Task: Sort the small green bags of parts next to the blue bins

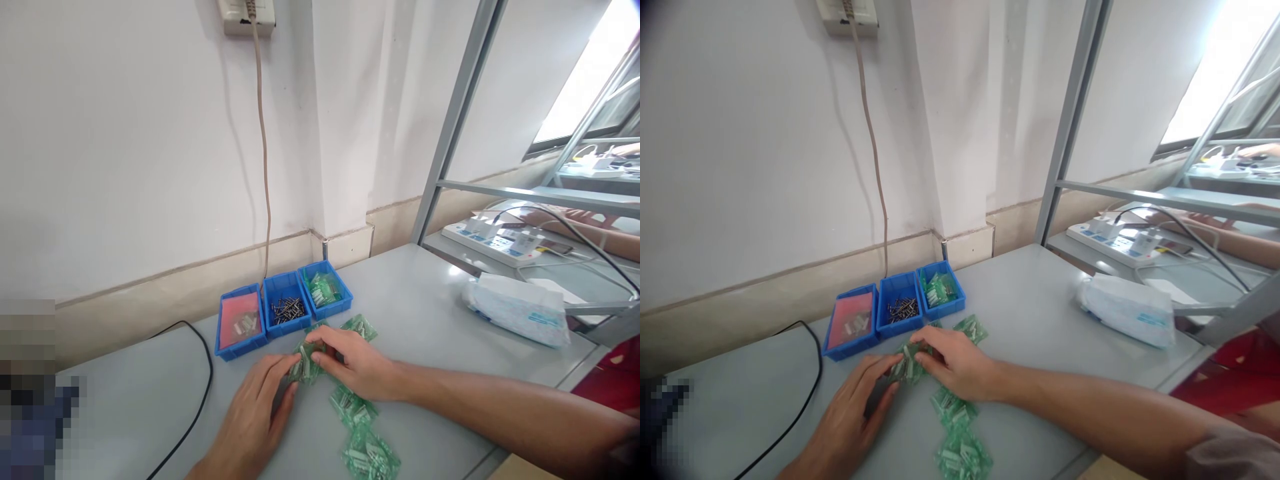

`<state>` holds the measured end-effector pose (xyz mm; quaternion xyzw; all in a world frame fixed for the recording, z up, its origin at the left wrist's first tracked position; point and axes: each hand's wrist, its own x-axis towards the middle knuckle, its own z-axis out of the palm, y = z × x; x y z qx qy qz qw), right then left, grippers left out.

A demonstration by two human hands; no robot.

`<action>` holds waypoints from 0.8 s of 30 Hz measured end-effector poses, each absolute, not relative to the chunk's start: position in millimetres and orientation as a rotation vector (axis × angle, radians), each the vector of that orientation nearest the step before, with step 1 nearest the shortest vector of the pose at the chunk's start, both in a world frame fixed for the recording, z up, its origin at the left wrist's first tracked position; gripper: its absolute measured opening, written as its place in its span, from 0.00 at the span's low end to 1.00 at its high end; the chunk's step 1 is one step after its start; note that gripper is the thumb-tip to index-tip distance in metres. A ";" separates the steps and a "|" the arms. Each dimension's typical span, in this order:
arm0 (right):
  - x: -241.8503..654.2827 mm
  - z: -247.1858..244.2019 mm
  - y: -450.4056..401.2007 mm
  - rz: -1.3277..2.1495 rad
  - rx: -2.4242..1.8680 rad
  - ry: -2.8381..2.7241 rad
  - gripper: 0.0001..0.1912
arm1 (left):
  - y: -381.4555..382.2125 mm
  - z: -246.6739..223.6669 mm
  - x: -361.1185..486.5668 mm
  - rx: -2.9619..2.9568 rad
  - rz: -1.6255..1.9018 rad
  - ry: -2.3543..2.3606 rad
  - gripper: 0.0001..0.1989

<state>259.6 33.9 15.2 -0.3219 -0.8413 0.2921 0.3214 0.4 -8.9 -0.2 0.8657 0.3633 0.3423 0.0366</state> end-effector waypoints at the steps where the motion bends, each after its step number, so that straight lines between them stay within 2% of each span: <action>1: 259.4 15.4 34.0 0.763 -0.839 -2.213 0.10 | -8.8 -0.1 0.4 2.663 1.049 1.110 0.17; 24: 259.3 10.1 35.6 0.697 -0.835 -2.214 0.12 | -9.1 -1.9 -0.5 2.707 1.038 1.122 0.18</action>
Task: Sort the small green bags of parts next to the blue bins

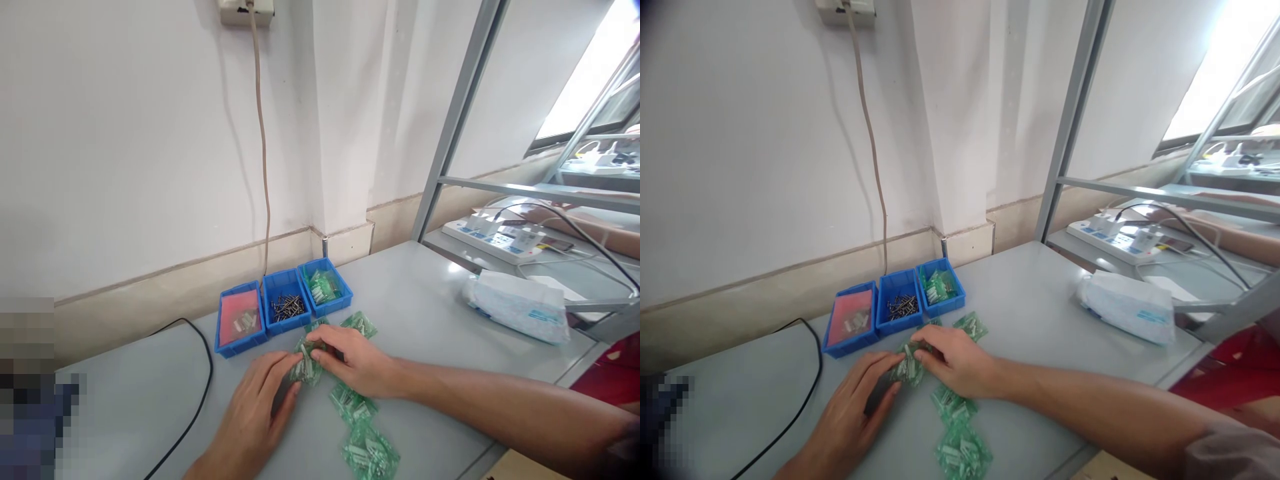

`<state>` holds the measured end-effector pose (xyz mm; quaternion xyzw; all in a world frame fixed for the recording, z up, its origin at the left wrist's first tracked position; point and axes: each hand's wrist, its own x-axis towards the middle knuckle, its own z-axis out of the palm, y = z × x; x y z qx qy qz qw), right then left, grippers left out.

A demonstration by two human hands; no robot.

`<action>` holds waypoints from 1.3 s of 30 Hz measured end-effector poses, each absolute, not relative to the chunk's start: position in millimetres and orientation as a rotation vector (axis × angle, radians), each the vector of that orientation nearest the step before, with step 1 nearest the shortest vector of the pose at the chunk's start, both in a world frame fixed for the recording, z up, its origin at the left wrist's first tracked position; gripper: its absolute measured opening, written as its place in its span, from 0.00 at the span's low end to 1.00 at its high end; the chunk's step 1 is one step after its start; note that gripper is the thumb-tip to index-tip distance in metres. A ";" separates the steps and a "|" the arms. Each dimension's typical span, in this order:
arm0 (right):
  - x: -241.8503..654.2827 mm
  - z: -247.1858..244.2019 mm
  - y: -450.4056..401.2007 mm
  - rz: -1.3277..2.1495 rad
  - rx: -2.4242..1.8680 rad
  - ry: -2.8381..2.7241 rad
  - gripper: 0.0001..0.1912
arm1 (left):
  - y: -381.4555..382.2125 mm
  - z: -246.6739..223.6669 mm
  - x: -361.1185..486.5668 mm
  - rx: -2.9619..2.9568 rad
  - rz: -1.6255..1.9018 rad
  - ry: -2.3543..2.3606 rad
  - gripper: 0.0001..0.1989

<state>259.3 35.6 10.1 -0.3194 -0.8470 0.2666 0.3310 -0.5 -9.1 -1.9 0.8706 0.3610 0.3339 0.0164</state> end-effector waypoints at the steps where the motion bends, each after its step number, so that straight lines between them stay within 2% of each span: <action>1: 259.4 9.9 35.8 0.693 -0.824 -2.217 0.13 | -9.0 -1.5 -0.2 2.710 1.041 1.127 0.17; 9: 259.9 16.2 33.9 0.758 -0.834 -2.198 0.22 | -8.5 1.4 -0.3 2.699 1.049 1.153 0.16; 16: 260.7 17.5 32.4 0.776 -0.863 -2.192 0.13 | -5.9 -2.8 -0.8 2.704 1.062 1.169 0.17; 24: 260.3 17.7 32.4 0.728 -0.835 -2.223 0.09 | -6.6 -2.1 -1.7 2.699 1.043 1.158 0.16; 39: 258.2 20.1 32.5 0.717 -0.803 -2.228 0.08 | -6.3 2.7 0.7 2.713 1.026 1.084 0.14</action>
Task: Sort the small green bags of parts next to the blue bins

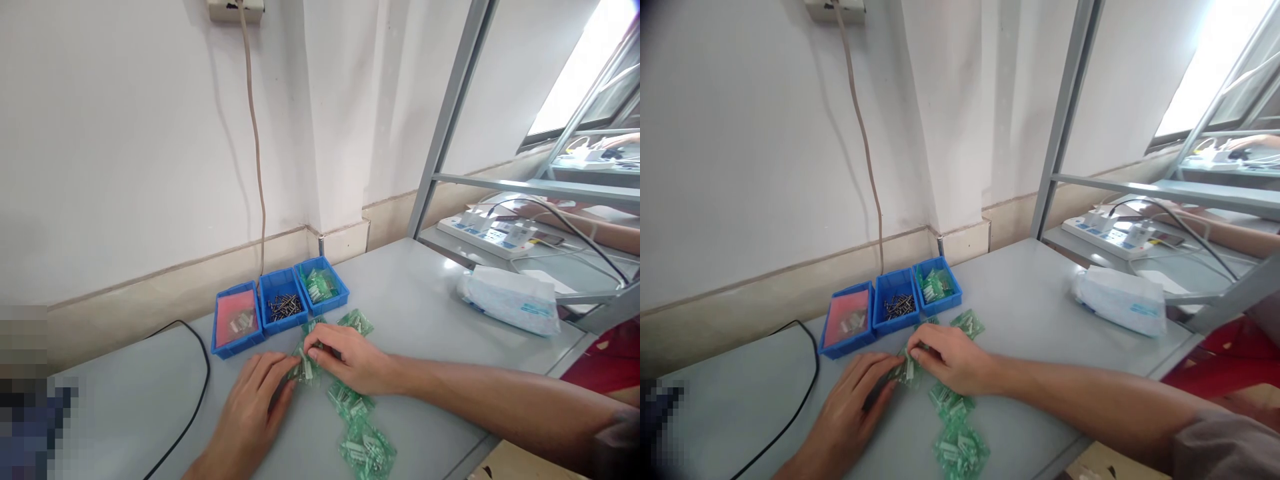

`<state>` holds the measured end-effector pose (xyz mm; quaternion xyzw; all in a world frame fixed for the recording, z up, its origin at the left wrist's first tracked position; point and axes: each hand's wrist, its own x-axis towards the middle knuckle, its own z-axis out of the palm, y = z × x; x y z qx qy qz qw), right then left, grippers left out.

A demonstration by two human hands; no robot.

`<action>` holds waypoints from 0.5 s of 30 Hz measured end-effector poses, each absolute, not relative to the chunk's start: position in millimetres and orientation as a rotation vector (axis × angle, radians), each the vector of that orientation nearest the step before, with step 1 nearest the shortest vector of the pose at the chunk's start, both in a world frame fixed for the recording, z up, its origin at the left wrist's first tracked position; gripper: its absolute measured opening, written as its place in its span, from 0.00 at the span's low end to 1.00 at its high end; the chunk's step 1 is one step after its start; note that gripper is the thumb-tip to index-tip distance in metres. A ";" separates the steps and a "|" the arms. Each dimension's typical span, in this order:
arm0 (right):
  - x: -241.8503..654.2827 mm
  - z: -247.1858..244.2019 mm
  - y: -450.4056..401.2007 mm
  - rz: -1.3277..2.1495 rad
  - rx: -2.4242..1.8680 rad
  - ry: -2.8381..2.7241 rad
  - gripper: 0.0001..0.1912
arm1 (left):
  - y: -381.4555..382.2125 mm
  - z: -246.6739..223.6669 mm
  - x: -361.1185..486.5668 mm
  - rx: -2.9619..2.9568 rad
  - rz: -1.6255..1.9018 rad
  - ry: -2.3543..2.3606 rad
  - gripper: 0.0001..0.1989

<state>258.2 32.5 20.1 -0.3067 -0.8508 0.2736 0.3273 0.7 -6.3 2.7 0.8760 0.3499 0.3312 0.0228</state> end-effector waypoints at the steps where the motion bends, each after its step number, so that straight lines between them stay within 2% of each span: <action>1: 258.2 20.1 32.5 0.717 -0.801 -2.227 0.08 | -6.4 2.9 0.8 2.714 1.021 1.085 0.14; 15: 258.8 17.4 32.7 0.701 -0.811 -2.231 0.08 | -7.3 4.3 1.2 2.694 0.981 1.074 0.14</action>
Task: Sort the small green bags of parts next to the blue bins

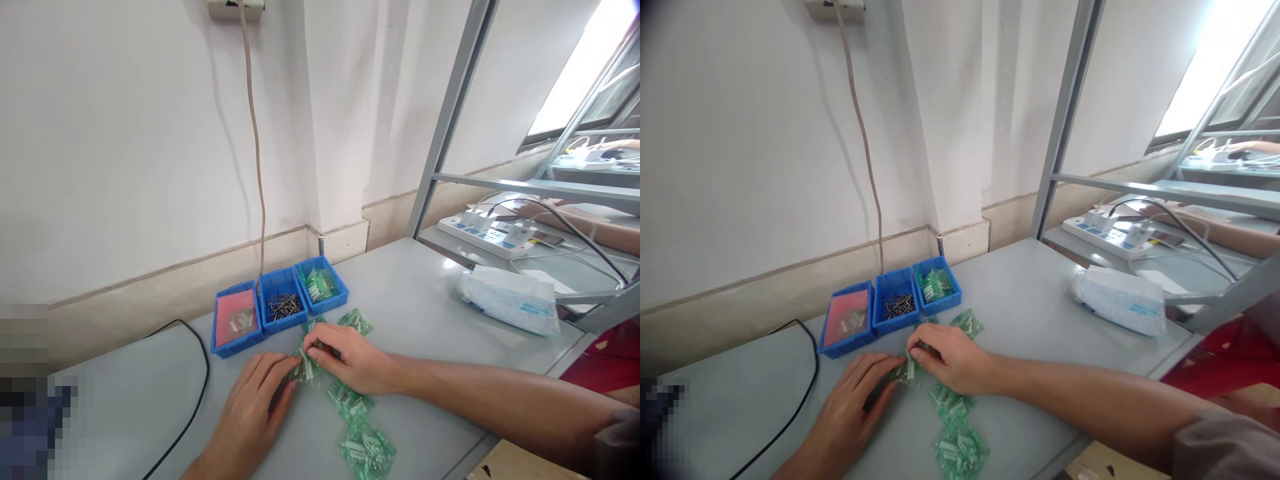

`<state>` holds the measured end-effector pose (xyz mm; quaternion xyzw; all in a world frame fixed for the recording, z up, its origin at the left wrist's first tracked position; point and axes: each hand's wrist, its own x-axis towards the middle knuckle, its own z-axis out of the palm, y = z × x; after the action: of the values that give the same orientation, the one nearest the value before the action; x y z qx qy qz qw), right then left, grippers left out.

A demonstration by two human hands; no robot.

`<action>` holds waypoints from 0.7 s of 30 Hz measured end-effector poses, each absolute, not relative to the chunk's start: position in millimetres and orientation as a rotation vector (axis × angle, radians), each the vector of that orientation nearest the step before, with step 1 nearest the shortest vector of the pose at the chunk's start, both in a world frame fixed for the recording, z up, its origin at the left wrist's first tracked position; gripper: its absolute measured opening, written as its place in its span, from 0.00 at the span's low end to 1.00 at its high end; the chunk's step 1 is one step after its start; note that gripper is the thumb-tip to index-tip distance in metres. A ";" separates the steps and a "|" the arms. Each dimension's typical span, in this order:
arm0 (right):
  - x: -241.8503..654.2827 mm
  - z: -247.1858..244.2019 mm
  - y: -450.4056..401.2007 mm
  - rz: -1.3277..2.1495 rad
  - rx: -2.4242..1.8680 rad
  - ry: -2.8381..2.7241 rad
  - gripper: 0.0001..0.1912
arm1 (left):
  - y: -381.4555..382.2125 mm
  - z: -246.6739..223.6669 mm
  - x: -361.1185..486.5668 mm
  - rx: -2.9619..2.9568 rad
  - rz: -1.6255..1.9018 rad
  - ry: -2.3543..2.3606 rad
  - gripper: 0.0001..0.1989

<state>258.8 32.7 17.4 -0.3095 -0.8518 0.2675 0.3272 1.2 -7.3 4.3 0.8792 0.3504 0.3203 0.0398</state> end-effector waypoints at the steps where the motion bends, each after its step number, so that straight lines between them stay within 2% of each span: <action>1: 258.8 17.3 32.6 0.700 -0.810 -2.228 0.08 | -7.1 4.1 1.3 2.692 0.980 1.074 0.15; 21: 259.2 16.0 32.8 0.709 -0.807 -2.222 0.09 | -7.3 2.6 1.0 2.692 0.961 1.064 0.15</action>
<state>259.2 32.8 16.0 -0.3084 -0.8498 0.2713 0.3302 1.0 -7.3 2.6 0.8816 0.3486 0.3148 0.0458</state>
